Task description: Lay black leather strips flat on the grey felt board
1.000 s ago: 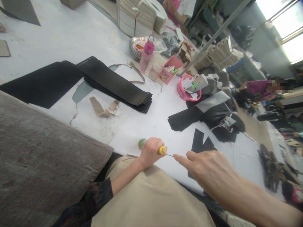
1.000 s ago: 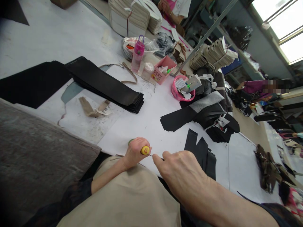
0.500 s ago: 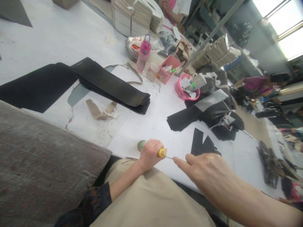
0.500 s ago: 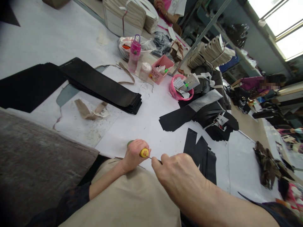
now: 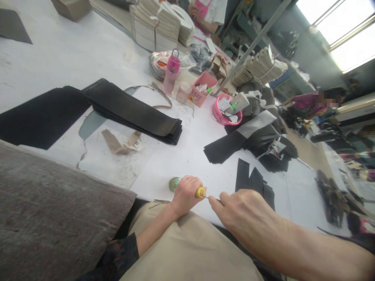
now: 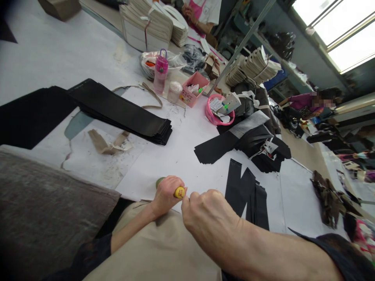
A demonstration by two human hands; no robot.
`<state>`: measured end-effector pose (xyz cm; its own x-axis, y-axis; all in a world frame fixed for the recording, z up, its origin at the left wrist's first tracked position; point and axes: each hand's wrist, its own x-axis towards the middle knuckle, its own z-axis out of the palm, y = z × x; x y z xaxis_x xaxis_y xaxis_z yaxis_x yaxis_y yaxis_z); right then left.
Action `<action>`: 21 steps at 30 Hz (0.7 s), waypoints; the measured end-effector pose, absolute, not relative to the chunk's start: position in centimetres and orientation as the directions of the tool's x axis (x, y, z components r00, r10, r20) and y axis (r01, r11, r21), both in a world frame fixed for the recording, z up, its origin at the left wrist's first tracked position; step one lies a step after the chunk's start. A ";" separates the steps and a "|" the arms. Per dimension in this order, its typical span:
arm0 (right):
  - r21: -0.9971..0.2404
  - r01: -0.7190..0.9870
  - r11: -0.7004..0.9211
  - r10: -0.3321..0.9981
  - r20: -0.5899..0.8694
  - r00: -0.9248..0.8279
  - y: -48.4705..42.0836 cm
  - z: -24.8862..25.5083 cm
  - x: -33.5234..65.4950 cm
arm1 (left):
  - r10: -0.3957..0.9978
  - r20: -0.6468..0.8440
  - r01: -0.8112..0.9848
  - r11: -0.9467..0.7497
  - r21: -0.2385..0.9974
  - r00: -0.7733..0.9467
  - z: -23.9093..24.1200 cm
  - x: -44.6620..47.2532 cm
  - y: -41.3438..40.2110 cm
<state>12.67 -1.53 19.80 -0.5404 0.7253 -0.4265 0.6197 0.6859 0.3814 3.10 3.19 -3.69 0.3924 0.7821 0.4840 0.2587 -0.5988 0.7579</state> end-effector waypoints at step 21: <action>0.083 0.914 0.396 0.838 -0.439 -0.323 -2.0 20.7 15.8 | 0.782 0.560 0.307 -0.623 0.719 0.274 -3.2 3.9 2.9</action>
